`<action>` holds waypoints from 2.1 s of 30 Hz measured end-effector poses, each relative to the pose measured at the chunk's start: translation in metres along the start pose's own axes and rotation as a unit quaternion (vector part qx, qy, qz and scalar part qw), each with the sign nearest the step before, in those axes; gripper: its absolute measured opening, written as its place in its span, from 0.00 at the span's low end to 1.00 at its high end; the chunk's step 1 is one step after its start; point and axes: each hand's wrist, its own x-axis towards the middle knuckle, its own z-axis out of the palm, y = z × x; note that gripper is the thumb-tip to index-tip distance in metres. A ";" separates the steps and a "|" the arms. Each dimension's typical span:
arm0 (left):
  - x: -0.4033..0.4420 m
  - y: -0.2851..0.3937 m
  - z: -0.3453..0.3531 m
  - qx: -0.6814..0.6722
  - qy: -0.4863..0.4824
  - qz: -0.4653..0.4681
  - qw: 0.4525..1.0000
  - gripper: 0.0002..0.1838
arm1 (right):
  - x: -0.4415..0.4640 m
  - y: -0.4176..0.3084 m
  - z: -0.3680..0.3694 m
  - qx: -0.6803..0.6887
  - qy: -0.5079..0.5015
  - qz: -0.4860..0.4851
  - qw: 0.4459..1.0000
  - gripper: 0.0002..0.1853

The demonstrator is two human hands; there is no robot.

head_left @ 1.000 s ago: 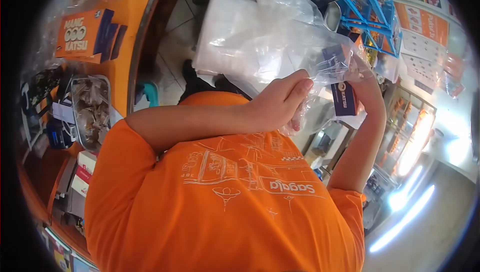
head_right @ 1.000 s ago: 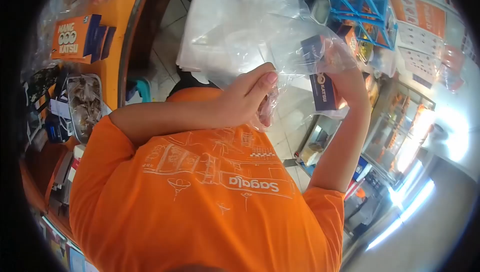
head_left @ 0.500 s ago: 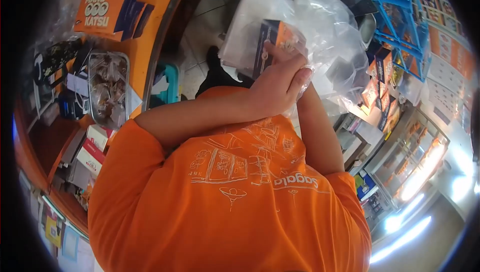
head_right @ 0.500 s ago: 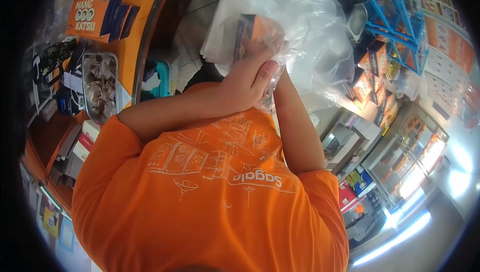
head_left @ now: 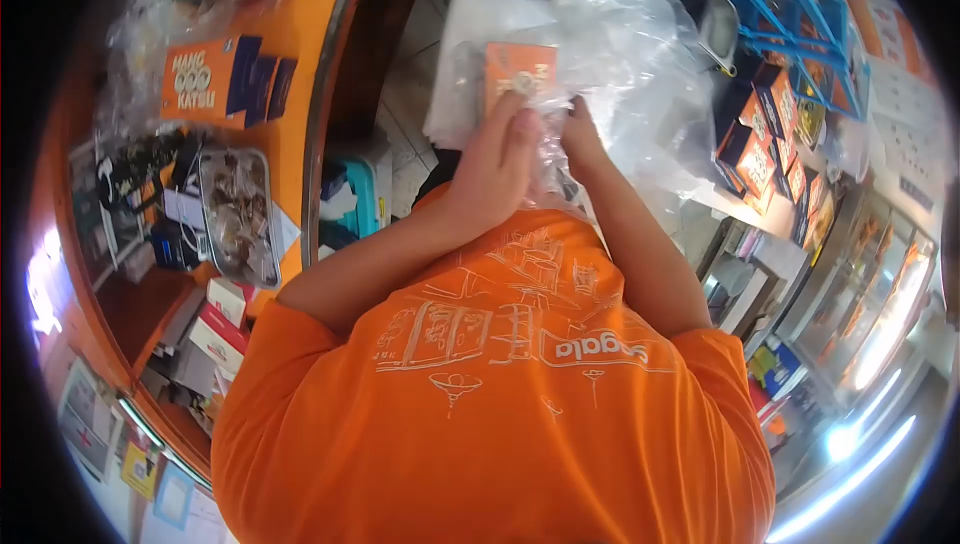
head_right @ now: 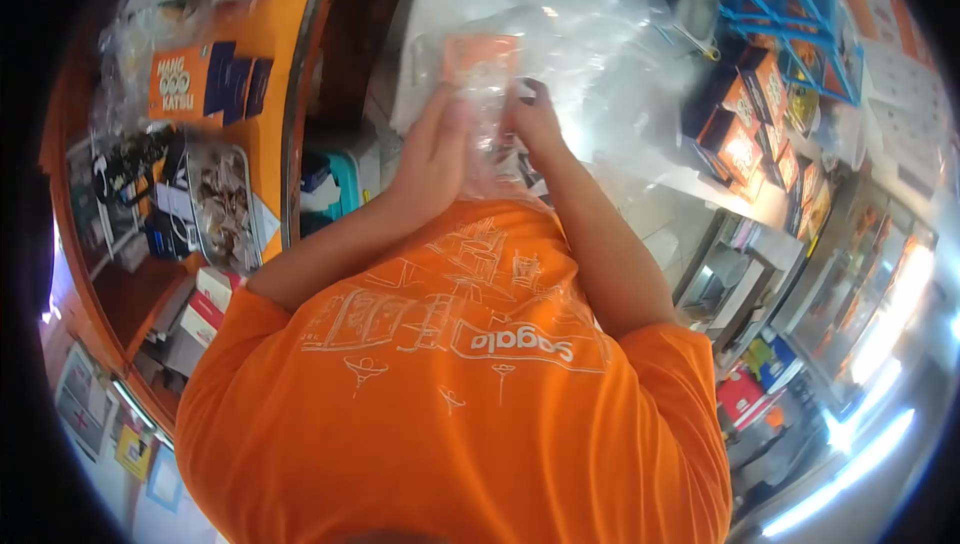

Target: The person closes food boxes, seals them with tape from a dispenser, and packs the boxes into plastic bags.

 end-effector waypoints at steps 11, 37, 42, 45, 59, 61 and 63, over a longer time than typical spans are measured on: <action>0.011 0.040 -0.018 0.143 0.170 -0.095 0.970 0.25 | -0.174 -0.074 -0.196 0.171 -0.306 -0.286 0.892 0.26; 0.017 0.034 0.016 0.267 0.302 -0.043 0.914 0.27 | -0.102 -0.152 -0.178 -0.168 -0.389 -0.161 0.891 0.53; 0.017 0.021 0.000 0.156 0.249 -0.010 0.956 0.28 | -0.066 -0.126 -0.079 -0.463 -0.236 -0.183 0.834 0.49; 0.011 0.018 0.003 0.144 0.210 -0.028 0.967 0.26 | -0.039 -0.112 -0.068 -0.555 -0.029 -0.067 0.829 0.50; 0.030 0.026 -0.056 0.135 0.061 -0.039 0.988 0.26 | -0.127 -0.094 -0.085 -0.400 0.349 -0.446 0.720 0.25; 0.032 0.036 -0.051 0.170 0.031 -0.044 0.984 0.25 | -0.090 -0.063 -0.111 -0.471 0.406 -0.311 0.719 0.23; 0.035 0.046 -0.045 0.205 0.041 -0.012 0.978 0.23 | -0.076 -0.064 -0.137 -0.453 0.341 -0.177 0.805 0.21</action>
